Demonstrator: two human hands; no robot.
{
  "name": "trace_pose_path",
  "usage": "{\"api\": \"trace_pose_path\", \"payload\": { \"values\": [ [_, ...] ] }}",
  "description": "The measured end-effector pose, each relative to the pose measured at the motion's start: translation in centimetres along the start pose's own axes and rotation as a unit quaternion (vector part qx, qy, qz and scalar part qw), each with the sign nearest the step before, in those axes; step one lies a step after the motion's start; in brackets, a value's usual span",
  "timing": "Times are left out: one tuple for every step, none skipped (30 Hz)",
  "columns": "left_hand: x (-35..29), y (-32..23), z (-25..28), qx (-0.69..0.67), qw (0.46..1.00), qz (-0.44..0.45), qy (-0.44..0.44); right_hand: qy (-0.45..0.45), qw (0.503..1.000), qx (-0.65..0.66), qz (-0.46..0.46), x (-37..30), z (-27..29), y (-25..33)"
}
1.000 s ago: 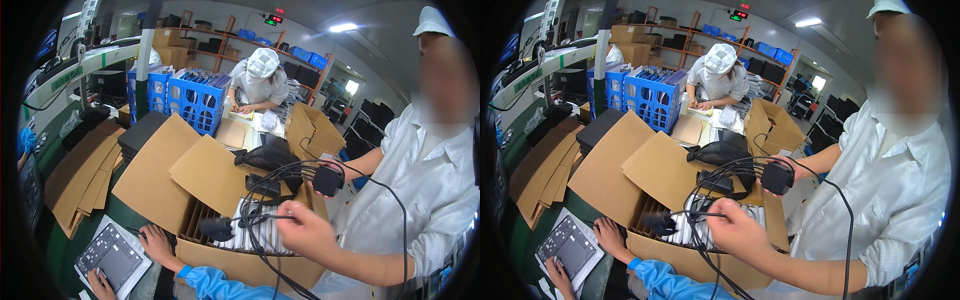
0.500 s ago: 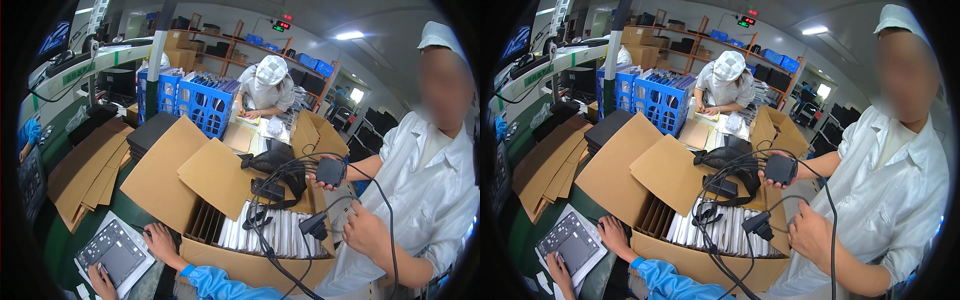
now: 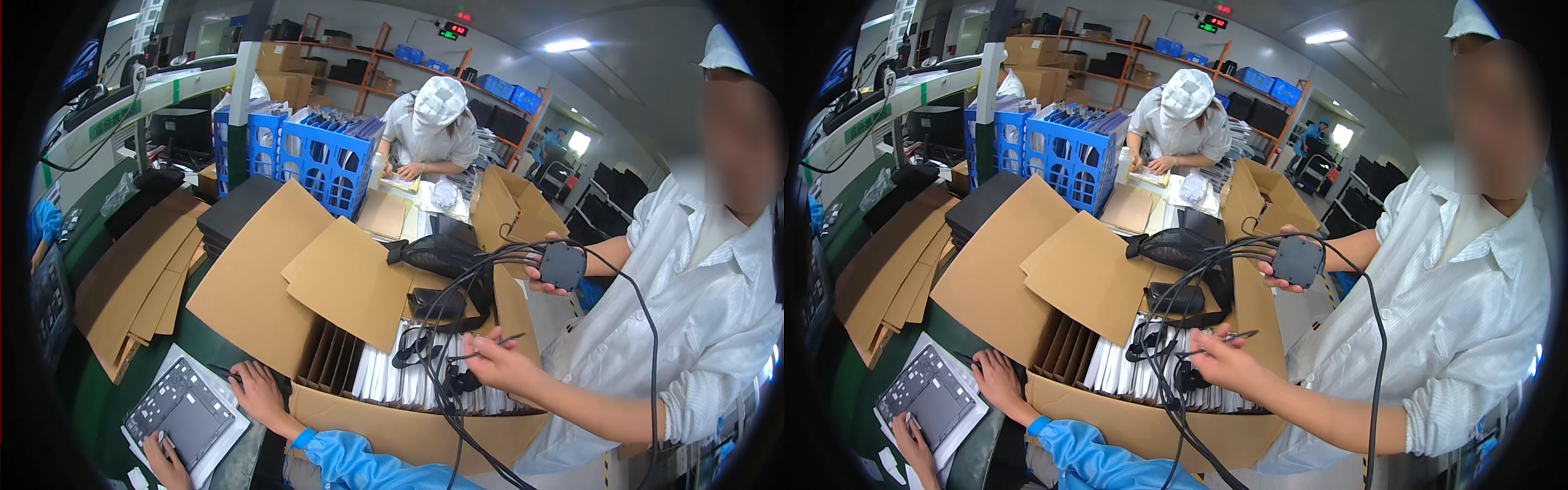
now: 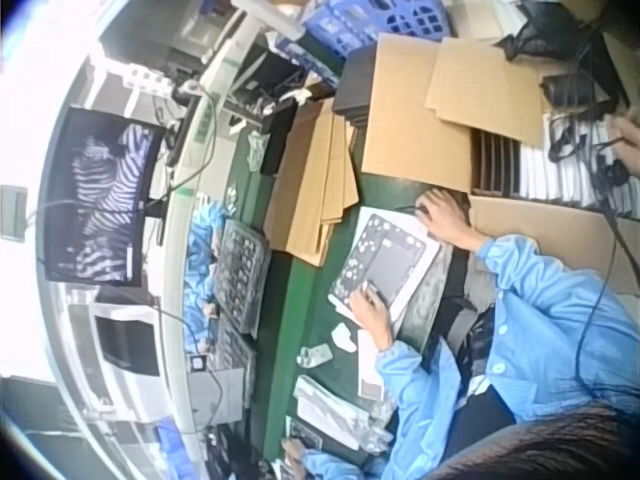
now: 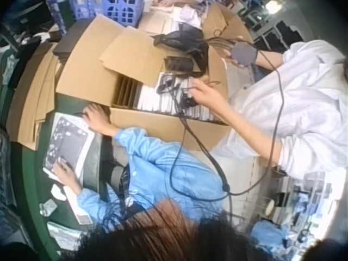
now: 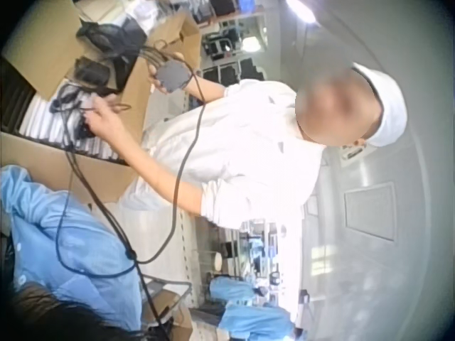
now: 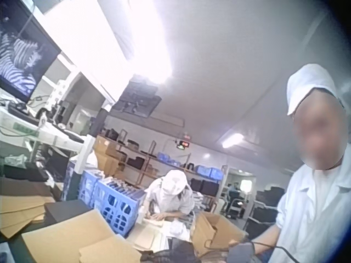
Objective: Inspecting and assembling electronic components including tablet screens and device straps at a manufacturing workbench.
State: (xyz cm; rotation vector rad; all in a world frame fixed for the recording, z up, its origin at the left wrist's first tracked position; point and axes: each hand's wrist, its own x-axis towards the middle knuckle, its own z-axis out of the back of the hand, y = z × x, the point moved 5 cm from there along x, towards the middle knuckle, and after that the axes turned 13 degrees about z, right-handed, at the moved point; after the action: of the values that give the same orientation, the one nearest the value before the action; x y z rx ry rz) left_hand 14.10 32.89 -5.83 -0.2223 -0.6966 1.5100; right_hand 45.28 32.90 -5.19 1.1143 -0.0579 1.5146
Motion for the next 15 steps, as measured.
{"api": "trace_pose_path", "payload": {
  "values": [
    [0.0, 0.4, -0.2, 0.009, 1.0, -0.008, -0.009, 0.002, 1.0, 0.004, -0.004, 0.0, -0.1, 0.0],
    [0.0, 1.1, -0.5, 0.01, 1.0, -0.009, -0.009, 0.001, 1.0, 0.004, -0.005, 0.0, -0.1, -0.1],
    [0.0, 1.8, -0.9, 0.015, 1.0, -0.013, -0.019, 0.0, 1.0, 0.0, -0.002, 0.0, -0.2, -0.1],
    [0.1, 1.9, -0.9, 0.019, 0.999, -0.017, -0.027, 0.0, 1.0, -0.005, 0.0, 0.0, -0.2, -0.1],
    [0.1, 1.9, -0.9, 0.019, 0.999, -0.017, -0.027, 0.0, 1.0, -0.004, -0.001, 0.0, -0.2, -0.2],
    [0.1, 1.9, -0.9, 0.015, 1.0, -0.003, -0.015, 0.001, 1.0, 0.002, 0.001, 0.0, -0.3, -0.2],
    [0.2, 1.8, -0.8, 0.011, 1.0, 0.011, -0.003, 0.002, 1.0, 0.008, 0.004, 0.0, -0.2, 0.0],
    [0.2, 1.8, -0.8, 0.012, 1.0, 0.011, -0.004, 0.002, 1.0, 0.009, 0.003, 0.1, -0.2, 0.0],
    [0.2, 1.8, -0.7, 0.006, 1.0, 0.005, -0.01, 0.0, 1.0, 0.002, 0.001, 0.2, -0.2, 0.0],
    [0.1, 1.5, -0.3, 0.001, 1.0, 0.0, -0.015, -0.001, 1.0, -0.003, -0.002, 0.0, -0.2, 0.2],
    [-0.1, 1.0, 0.2, 0.003, 1.0, 0.002, -0.015, 0.0, 1.0, -0.001, -0.002, -0.1, -0.2, 0.3],
    [-0.3, 0.5, 0.6, -0.031, 0.999, 0.012, 0.001, -0.004, 1.0, 0.001, -0.002, -0.3, -0.1, 0.4],
    [-0.4, -0.1, 0.6, -0.065, 0.997, 0.024, 0.018, -0.006, 1.0, 0.001, -0.002, -0.5, -0.3, 0.2],
    [-0.4, -0.5, 0.6, -0.063, 0.998, 0.026, 0.019, -0.003, 1.0, 0.003, -0.004, -0.6, -0.5, 0.0],
    [-0.4, -0.7, 0.6, -0.055, 0.998, 0.03, 0.023, 0.001, 1.0, 0.004, -0.01, -0.8, -0.8, -0.2]
  ]
}}
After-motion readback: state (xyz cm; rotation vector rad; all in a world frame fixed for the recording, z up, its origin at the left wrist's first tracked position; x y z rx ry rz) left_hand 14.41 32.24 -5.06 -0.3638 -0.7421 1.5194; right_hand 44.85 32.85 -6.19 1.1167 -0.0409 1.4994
